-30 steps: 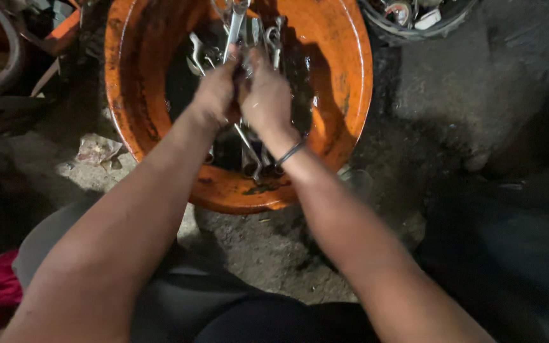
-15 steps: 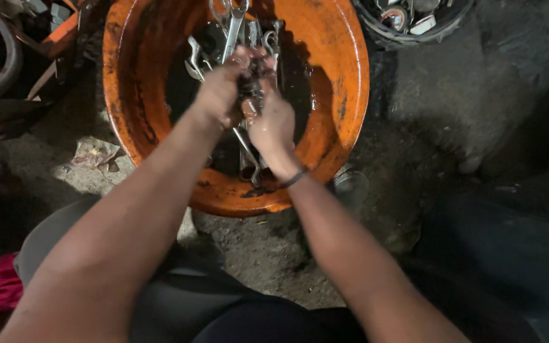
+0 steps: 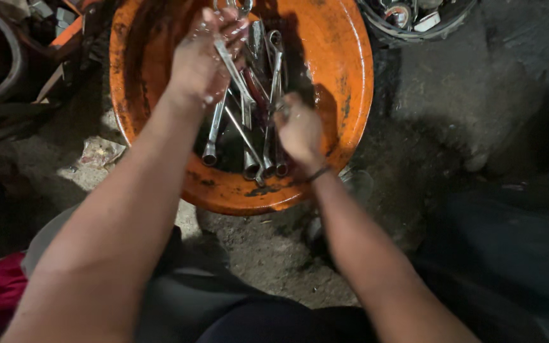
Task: The person washes various metal tools, including wrenches and pliers, in an orange basin filled with dark liquid. They repeatedly submerge, scrub, and rinse the tools by hand, handling them individually and in small groups.
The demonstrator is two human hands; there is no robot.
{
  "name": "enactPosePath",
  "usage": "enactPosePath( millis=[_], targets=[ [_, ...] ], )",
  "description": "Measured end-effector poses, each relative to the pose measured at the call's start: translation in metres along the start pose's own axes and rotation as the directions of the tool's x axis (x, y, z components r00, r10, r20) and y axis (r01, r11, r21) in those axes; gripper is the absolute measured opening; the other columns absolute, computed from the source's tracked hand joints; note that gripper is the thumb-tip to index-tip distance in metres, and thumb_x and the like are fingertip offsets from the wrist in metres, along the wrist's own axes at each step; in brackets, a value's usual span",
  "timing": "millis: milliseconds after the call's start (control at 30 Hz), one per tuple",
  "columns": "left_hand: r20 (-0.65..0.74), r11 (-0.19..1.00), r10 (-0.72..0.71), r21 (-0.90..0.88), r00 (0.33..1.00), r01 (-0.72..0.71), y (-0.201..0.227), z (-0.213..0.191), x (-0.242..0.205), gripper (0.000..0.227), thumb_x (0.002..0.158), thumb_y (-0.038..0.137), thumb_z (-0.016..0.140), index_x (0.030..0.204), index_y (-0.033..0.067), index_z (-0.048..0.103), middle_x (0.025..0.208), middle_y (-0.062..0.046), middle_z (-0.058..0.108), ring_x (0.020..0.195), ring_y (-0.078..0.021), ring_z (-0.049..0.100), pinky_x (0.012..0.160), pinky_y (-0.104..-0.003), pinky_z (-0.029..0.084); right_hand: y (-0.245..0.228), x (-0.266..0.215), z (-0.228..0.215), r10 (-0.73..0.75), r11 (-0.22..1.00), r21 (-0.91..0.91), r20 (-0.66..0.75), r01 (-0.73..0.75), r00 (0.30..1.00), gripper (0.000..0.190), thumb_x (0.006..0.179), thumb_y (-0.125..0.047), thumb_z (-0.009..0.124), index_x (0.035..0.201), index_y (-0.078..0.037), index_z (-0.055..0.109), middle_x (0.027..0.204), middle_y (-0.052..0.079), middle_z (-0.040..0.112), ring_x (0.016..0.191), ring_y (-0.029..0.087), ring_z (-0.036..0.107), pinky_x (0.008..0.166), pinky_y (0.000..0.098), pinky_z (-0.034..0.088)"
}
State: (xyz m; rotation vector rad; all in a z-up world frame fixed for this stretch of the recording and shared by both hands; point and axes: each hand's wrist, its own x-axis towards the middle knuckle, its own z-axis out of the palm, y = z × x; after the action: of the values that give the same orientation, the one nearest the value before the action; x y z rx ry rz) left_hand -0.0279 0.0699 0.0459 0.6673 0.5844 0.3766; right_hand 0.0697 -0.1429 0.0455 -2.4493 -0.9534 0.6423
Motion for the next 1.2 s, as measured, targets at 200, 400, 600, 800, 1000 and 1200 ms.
enactPosePath(
  millis=[200, 400, 600, 800, 1000, 1200],
  targets=[
    [0.043, 1.0, 0.01, -0.023, 0.999, -0.009, -0.011, -0.011, -0.006, 0.061, 0.102, 0.054, 0.05, 0.147, 0.0126, 0.055, 0.115, -0.011, 0.072, 0.109, -0.0261, 0.064, 0.103, -0.049, 0.05, 0.033, 0.033, -0.006, -0.185, 0.852, -0.516, -0.135, 0.09, 0.974, 0.038, 0.087, -0.007, 0.064, 0.123, -0.016, 0.067, 0.117, 0.025, 0.066, 0.098, 0.038, 0.069, 0.079, 0.0463, 0.057],
    [-0.151, 0.975, -0.079, 0.195, 0.985, 0.108, 0.007, -0.004, -0.023, 0.065, 0.097, 0.062, 0.045, 0.139, 0.0143, 0.061, 0.105, -0.013, 0.072, 0.098, -0.0256, 0.068, 0.09, -0.046, 0.055, 0.049, 0.052, -0.006, 0.065, 0.978, -0.192, -0.064, -0.076, 0.996, 0.032, 0.087, -0.012, 0.061, 0.118, -0.014, 0.069, 0.118, 0.023, 0.064, 0.105, 0.041, 0.066, 0.091, 0.0507, 0.054],
    [-0.277, 0.986, -0.036, 0.145, 0.96, 0.078, 0.016, 0.011, -0.029, 0.055, 0.1, 0.052, 0.049, 0.129, 0.0084, 0.065, 0.118, -0.009, 0.061, 0.108, -0.0265, 0.069, 0.095, -0.051, 0.061, 0.05, 0.059, 0.007, 0.062, 0.952, -0.301, 0.047, -0.045, 0.997, 0.022, 0.078, -0.005, 0.069, 0.099, -0.01, 0.074, 0.099, 0.018, 0.068, 0.094, 0.035, 0.065, 0.086, 0.0462, 0.053],
    [-0.313, 0.997, -0.073, -0.027, 0.947, 0.068, 0.007, -0.002, -0.038, 0.035, 0.104, 0.036, 0.05, 0.115, 0.0051, 0.065, 0.113, -0.012, 0.063, 0.104, -0.03, 0.068, 0.097, -0.049, 0.063, 0.042, 0.068, 0.003, 0.106, 0.402, 0.913, 0.032, -0.073, 0.994, 0.016, 0.081, -0.006, 0.077, 0.086, -0.005, 0.062, 0.086, 0.004, 0.062, 0.079, 0.016, 0.058, 0.078, 0.0317, 0.049],
    [-0.222, 0.971, -0.024, -0.239, 0.975, -0.03, -0.003, 0.001, -0.037, 0.02, 0.107, 0.014, 0.049, 0.105, -0.004, 0.059, 0.11, -0.02, 0.068, 0.097, -0.0314, 0.073, 0.09, -0.043, 0.063, -0.005, 0.053, 0.029, 0.115, 0.213, 0.972, -0.129, 0.103, 0.985, 0.023, 0.087, -0.002, 0.07, 0.106, -0.009, 0.06, 0.101, 0.001, 0.066, 0.089, 0.013, 0.063, 0.084, 0.0306, 0.053],
    [-0.125, 0.979, -0.182, 0.069, 0.975, 0.191, -0.004, 0.025, -0.053, 0.026, 0.101, 0.001, 0.051, 0.123, -0.0068, 0.064, 0.105, -0.017, 0.073, 0.087, -0.0218, 0.075, 0.074, -0.03, 0.066, 0.007, 0.057, -0.015, -0.012, -0.097, 0.986, 0.137, -0.137, 0.991, 0.023, 0.089, -0.003, 0.073, 0.111, -0.003, 0.067, 0.1, 0.007, 0.07, 0.097, 0.024, 0.066, 0.089, 0.0386, 0.056]
  ],
)
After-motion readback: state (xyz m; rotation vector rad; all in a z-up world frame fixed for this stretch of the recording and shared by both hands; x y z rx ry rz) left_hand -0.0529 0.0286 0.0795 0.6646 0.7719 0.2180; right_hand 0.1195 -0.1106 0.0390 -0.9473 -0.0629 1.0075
